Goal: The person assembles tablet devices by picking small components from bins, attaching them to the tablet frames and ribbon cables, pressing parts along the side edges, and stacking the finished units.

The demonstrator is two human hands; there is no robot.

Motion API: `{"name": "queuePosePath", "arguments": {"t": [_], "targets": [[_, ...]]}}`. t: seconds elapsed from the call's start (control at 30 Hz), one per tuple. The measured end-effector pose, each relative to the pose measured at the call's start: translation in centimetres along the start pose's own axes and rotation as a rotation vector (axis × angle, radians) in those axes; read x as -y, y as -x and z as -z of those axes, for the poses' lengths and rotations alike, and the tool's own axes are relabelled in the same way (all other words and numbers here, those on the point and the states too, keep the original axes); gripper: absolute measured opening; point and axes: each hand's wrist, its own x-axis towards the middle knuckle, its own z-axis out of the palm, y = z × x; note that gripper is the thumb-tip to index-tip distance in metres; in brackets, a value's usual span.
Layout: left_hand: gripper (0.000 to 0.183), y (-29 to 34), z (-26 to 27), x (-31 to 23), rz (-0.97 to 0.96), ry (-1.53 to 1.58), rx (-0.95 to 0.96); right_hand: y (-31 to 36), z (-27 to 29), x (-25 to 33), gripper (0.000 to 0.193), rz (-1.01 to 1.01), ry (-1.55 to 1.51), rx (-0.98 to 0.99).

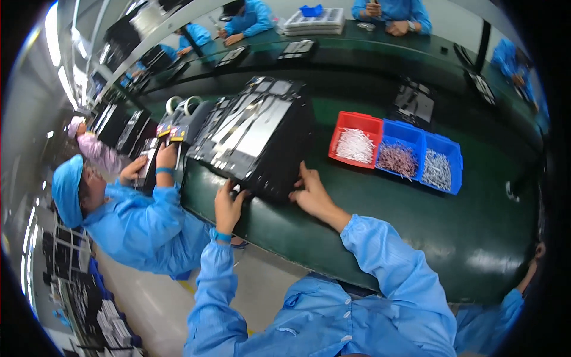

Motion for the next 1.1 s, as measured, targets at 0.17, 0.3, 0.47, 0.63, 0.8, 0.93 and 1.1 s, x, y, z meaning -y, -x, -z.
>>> {"name": "queuePosePath", "arguments": {"t": [0.17,0.3,0.47,0.63,0.8,0.93,1.1], "targets": [[0.06,-1.2,-2.8,-1.3,0.124,-0.035,-0.009,-3.5,1.8,0.7,0.099,-0.1,-0.015,0.01],[0.057,-1.2,-3.8,-2.0,0.112,0.01,-0.062,-3.8,3.4,1.6,0.095,-0.123,-0.084,0.099],[0.052,-0.7,-3.9,-1.6,0.186,0.038,-0.091,-2.7,5.1,3.6,0.092,-0.155,-0.171,0.335],[0.046,0.4,-3.4,-2.2,0.191,0.055,-0.197,-2.3,9.8,5.1,0.049,0.022,-0.308,0.478],[0.019,2.8,-4.2,-7.6,0.288,0.368,-0.233,-1.9,24.3,11.0,0.049,0.04,-0.171,-0.341],[0.012,3.6,-4.6,-11.6,0.202,0.327,-0.066,-5.9,32.6,7.5,0.078,-0.374,0.461,-0.646],[0.008,3.8,-4.8,-11.2,0.253,0.348,0.006,-10.0,35.5,2.0,0.073,-0.601,0.939,-0.3]]}}
